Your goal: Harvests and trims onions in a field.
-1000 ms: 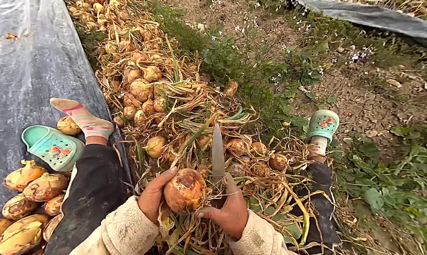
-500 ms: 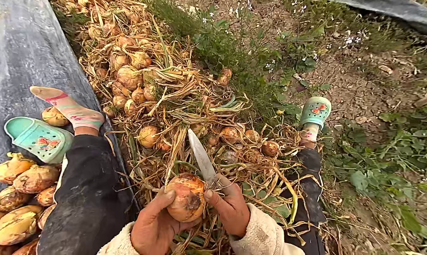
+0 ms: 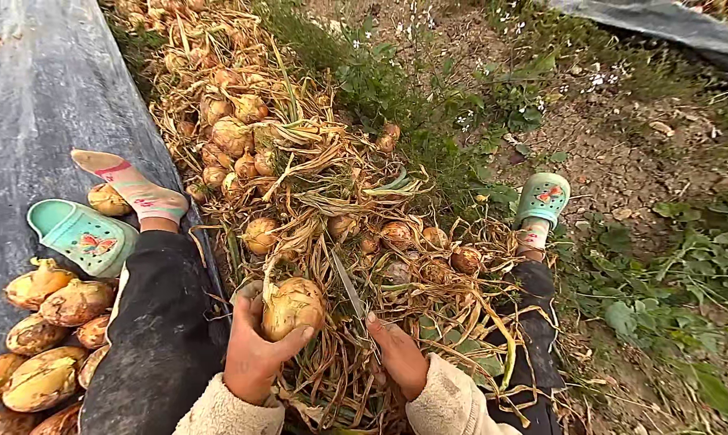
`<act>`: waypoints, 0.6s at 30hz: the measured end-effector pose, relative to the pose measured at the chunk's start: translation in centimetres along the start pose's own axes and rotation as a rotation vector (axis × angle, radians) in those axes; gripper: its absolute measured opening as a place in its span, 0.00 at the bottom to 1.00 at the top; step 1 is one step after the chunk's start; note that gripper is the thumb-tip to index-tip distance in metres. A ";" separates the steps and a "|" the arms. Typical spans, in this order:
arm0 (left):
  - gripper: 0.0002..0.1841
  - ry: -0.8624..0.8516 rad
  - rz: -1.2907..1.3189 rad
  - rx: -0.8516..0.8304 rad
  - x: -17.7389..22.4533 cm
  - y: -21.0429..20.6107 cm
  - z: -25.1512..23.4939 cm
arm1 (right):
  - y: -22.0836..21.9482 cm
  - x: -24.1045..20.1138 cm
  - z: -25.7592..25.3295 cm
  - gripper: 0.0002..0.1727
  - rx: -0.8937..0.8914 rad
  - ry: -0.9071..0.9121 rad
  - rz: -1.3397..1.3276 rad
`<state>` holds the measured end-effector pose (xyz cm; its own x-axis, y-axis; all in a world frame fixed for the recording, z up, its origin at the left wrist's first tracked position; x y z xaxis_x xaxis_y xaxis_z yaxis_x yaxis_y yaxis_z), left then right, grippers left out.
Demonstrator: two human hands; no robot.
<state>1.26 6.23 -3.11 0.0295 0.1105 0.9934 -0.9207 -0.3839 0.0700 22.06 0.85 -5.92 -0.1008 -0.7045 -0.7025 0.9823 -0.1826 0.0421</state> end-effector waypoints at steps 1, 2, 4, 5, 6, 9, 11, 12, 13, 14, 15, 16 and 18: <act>0.63 -0.140 -0.135 -0.062 0.4 0.7 -0.2 | 0.0 0.3 -0.2 0.25 -0.057 -0.011 0.134; 0.61 -0.284 -0.260 -0.127 0.7 1.3 -0.4 | -0.2 0.7 -0.3 0.27 -0.113 -0.016 0.259; 0.60 -0.448 -0.463 -0.228 0.9 1.8 0.1 | -1.2 1.6 -0.4 0.34 -0.201 -0.004 0.370; 0.59 -0.460 -0.532 -0.266 0.7 1.9 0.5 | -1.8 1.7 -0.4 0.35 -0.213 0.024 0.350; 0.57 -0.434 -0.577 -0.295 0.4 2.0 1.0 | -2.3 1.6 -0.6 0.36 -0.211 0.054 0.301; 0.56 -0.303 -0.643 -0.343 -0.8 2.6 2.7 | -3.2 0.3 -1.3 0.35 -0.156 0.156 0.220; 0.56 -0.224 -0.663 -0.363 -1.3 2.9 3.5 | -3.5 -0.3 -1.5 0.37 -0.181 0.218 0.305; 0.56 -0.203 -0.674 -0.366 -1.4 2.9 3.8 | -3.6 -0.4 -1.4 0.37 -0.204 0.242 0.355; 0.56 -0.201 -0.693 -0.360 -1.5 2.9 4.1 | -3.9 -0.1 -1.2 0.35 -0.218 0.262 0.391; 0.55 -0.200 -0.719 -0.353 -1.4 2.7 4.3 | -4.0 0.3 -0.9 0.32 -0.224 0.278 0.400; 0.55 -0.203 -0.741 -0.352 -1.3 2.6 4.5 | -4.0 0.5 -0.7 0.30 -0.228 0.273 0.398; 0.56 -0.210 -0.759 -0.355 -1.3 2.5 4.7 | -3.9 0.7 -0.4 0.28 -0.230 0.255 0.392; 0.57 -0.256 -0.751 -0.353 -1.3 2.3 5.0 | -3.5 0.8 -0.1 0.26 -0.239 0.208 0.390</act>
<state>1.01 0.64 -3.77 0.7257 -0.0054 0.6880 -0.6878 0.0196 0.7256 18.56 1.01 -6.75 0.2910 -0.5325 -0.7948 0.9517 0.2462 0.1834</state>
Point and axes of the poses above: each hand's wrist, its own z-axis away from the middle knuckle, its own y-axis out of the back of the hand, x = y × z, the point moved 3 cm from there along -z, towards the middle knuckle, and after that the axes turned 15 degrees about x, right-handed, at the moved point
